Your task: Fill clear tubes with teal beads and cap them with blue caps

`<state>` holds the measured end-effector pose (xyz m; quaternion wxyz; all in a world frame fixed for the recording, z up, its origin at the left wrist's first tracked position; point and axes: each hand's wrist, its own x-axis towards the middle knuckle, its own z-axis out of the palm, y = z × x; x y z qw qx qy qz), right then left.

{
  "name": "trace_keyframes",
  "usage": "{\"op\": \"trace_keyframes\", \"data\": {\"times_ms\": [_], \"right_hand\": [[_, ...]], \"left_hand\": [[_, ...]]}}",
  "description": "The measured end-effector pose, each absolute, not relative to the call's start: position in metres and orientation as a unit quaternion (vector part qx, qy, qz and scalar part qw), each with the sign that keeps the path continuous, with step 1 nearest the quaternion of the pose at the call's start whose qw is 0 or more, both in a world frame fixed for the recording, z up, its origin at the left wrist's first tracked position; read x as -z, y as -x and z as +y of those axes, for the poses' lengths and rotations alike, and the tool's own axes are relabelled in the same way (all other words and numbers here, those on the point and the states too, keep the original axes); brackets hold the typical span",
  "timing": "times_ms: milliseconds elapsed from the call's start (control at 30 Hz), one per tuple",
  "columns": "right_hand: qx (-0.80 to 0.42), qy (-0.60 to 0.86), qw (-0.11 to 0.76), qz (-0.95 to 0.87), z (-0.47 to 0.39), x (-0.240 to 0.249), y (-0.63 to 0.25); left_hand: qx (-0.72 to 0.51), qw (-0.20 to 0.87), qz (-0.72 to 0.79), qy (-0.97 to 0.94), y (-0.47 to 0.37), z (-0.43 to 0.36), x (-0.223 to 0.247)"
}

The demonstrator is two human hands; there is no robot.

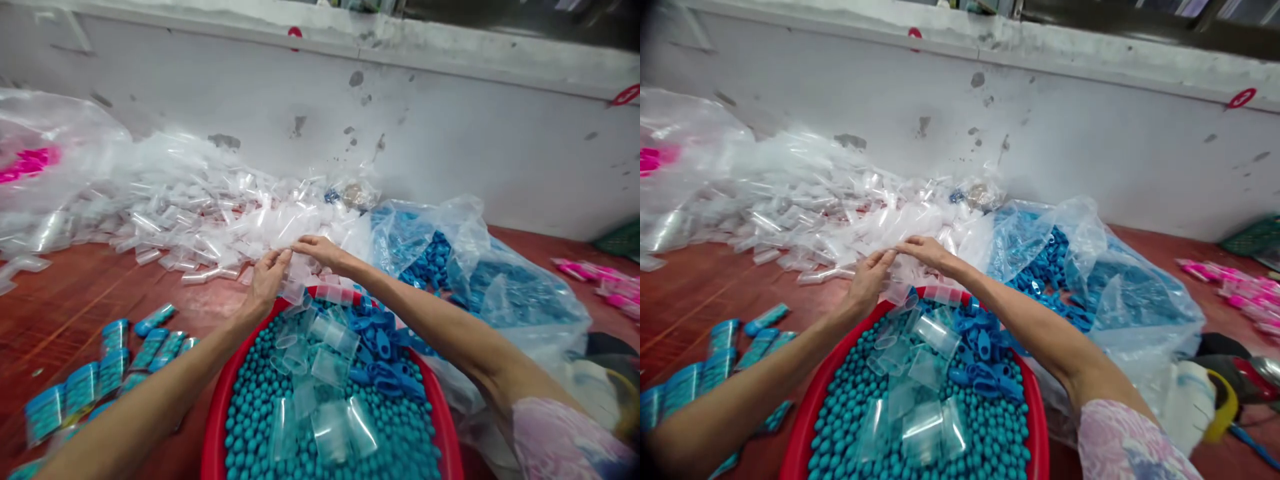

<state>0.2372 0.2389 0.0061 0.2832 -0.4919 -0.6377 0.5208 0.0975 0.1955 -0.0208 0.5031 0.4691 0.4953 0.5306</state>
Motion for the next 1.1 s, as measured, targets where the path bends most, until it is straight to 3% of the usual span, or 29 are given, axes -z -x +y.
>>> {"op": "trace_keyframes", "data": {"times_ms": [167,367,433,533,600,833,967,1100], "right_hand": [[-0.331,0.395,0.329,-0.791,0.190,-0.006,-0.248],[-0.270,0.316,0.290,-0.862,0.148,0.008,-0.261],[-0.280,0.304,0.221,-0.883,0.149,0.000,-0.262],[-0.280,0.327,0.076,-0.900,0.155,-0.022,-0.261],[-0.260,0.353,0.038,-0.898,0.155,-0.034,-0.261],[-0.098,0.489,0.157,-0.852,0.072,-0.047,-0.280],[-0.089,0.482,0.066,-0.869,-0.004,-0.019,-0.297],[-0.060,0.517,0.029,-0.854,-0.031,0.021,-0.297]], "left_hand": [[-0.465,0.427,0.502,-0.591,-0.089,0.143,0.019],[-0.339,0.230,0.521,-0.749,-0.083,0.110,0.026],[-0.301,0.203,0.525,-0.770,-0.084,0.107,0.022],[-0.277,0.195,0.509,-0.791,-0.086,0.100,0.014],[-0.276,0.178,0.503,-0.799,-0.086,0.093,0.009],[-0.280,-0.044,0.499,-0.819,-0.090,0.036,0.017],[-0.215,-0.062,0.380,-0.898,-0.099,0.001,0.039],[-0.182,-0.117,0.385,-0.897,-0.106,0.000,0.053]]}}
